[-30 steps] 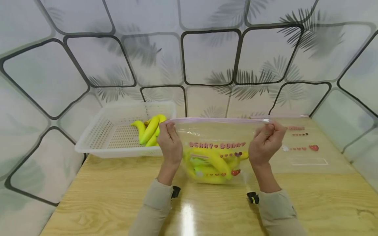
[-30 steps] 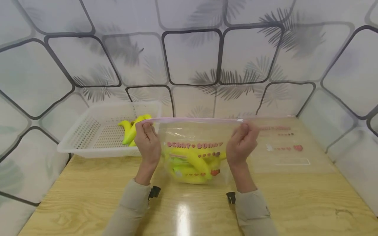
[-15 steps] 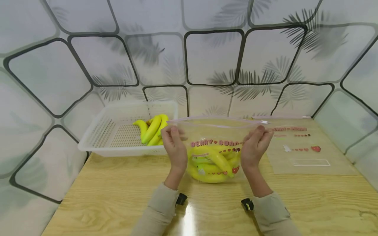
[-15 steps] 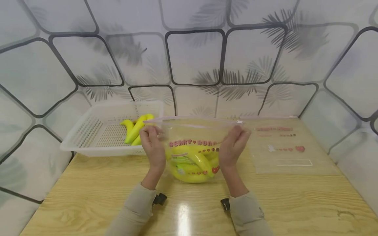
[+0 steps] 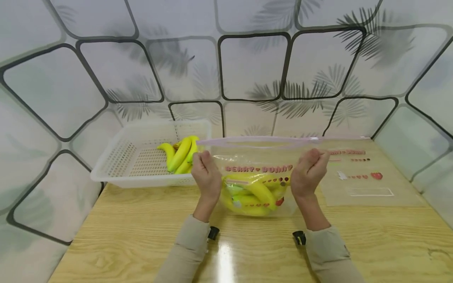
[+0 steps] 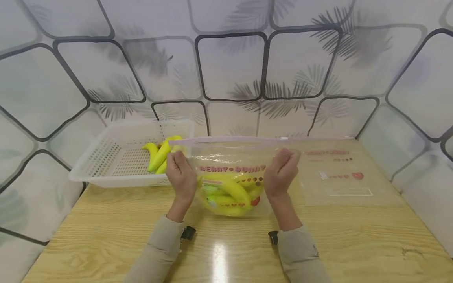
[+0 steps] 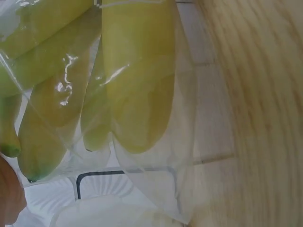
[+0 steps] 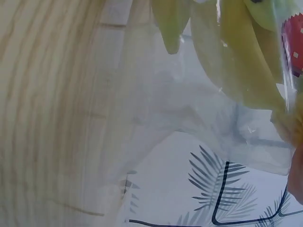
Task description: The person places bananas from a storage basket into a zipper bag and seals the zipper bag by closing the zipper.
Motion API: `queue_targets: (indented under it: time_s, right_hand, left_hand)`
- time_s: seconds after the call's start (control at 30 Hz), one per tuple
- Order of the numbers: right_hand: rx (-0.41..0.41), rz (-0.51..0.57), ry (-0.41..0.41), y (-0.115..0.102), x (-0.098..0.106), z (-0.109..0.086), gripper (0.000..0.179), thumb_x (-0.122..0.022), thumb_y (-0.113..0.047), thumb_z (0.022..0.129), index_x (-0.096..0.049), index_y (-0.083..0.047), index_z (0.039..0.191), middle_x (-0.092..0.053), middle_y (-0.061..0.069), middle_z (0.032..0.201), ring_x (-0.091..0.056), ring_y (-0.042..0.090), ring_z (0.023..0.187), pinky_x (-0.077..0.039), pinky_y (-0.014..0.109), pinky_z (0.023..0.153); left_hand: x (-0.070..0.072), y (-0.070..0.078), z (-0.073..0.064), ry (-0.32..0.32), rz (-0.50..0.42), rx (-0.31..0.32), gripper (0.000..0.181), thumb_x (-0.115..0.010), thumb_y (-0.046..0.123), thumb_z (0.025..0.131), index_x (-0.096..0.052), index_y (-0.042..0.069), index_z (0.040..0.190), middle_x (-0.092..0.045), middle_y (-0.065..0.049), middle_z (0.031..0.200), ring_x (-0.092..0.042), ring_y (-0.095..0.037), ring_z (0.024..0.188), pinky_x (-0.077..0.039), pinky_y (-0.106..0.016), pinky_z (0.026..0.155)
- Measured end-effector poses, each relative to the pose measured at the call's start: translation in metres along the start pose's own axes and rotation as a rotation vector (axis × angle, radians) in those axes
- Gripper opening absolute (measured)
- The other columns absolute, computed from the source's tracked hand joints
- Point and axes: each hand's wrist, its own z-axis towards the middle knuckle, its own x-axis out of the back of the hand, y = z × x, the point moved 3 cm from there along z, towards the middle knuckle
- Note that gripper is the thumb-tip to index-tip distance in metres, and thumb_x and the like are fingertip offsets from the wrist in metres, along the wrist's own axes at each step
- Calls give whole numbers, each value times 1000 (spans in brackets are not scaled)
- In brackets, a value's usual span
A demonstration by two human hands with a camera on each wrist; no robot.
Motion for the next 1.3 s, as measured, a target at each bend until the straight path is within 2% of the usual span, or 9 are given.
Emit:
queue_targets:
  time_s: [0.13, 0.3, 0.53, 0.63, 0.93, 1.03, 1.17, 1.23, 1.3]
  right_hand:
    - [23, -13, -12, 5, 1, -2, 27, -34, -7, 106, -40, -20, 84, -35, -12, 58, -29, 0, 48, -23, 15, 47]
    - [92, 96, -53, 6, 0, -1, 29, -38, -29, 108, -40, -15, 82, -33, -10, 57, -27, 1, 47, -21, 16, 46]
    - [58, 290, -21, -7, 2, 9, 20, -31, 2, 100, -48, 1, 89, -45, 1, 64, -42, 9, 54, -36, 20, 58]
    - [36, 282, -17, -13, 3, 12, 21, -31, 2, 100, -49, -1, 90, -50, 0, 69, -47, 10, 56, -40, 20, 61]
    - [-16, 289, -91, -20, 6, 23, 19, -38, 2, 104, -51, 7, 91, -58, 4, 69, -47, 11, 50, -41, 18, 47]
    - [-28, 345, -88, -19, 6, 23, 19, -38, 2, 104, -52, 6, 91, -60, 5, 72, -49, 12, 52, -43, 19, 47]
    - [-9, 401, -126, -19, 3, 22, 17, -39, 2, 104, -49, 10, 93, -60, 5, 73, -50, 12, 54, -43, 19, 48]
    - [17, 391, -156, -20, 3, 22, 19, -40, 1, 104, -47, 15, 94, -61, 4, 74, -50, 11, 54, -43, 18, 49]
    - [43, 358, -186, -21, 2, 22, 24, -41, -3, 104, -44, 19, 94, -61, 1, 74, -49, 10, 55, -43, 18, 51]
  left_hand:
    - [-1, 2, -1, -33, -2, -17, 50, -32, 34, 106, -40, -6, 78, -37, 0, 54, -33, -2, 46, -28, -16, 42]
    - [4, 0, 3, -80, -48, 4, 44, -29, 25, 110, -42, -5, 81, -40, -3, 54, -39, -6, 44, -32, -18, 43]
    - [18, 5, 19, -194, -174, -36, 50, -35, 33, 109, -49, -12, 91, -57, -2, 77, -58, -8, 69, -51, -21, 66]
    - [19, 12, 26, -172, -163, -52, 46, -39, 29, 109, -50, -12, 91, -58, 1, 82, -58, -9, 76, -52, -22, 73]
    - [23, 22, 34, -104, -29, -133, 25, -50, 7, 104, -60, -8, 87, -55, -19, 79, -41, -12, 73, -33, -23, 69]
    - [22, 28, 33, -32, 40, -206, 16, -51, 5, 100, -62, -7, 99, -56, -19, 87, -45, -19, 80, -33, -25, 73]
    - [14, 49, 27, 85, 150, -396, 25, -53, 1, 88, -58, -3, 112, -55, -20, 105, -48, -31, 94, -36, -33, 79]
    - [6, 63, 22, 83, 162, -500, 29, -54, -4, 83, -57, -3, 112, -55, -21, 107, -51, -34, 94, -41, -36, 78]
    - [-4, 79, 15, 1, 133, -579, 31, -55, -8, 81, -58, -4, 112, -56, -22, 108, -53, -30, 84, -46, -34, 70]
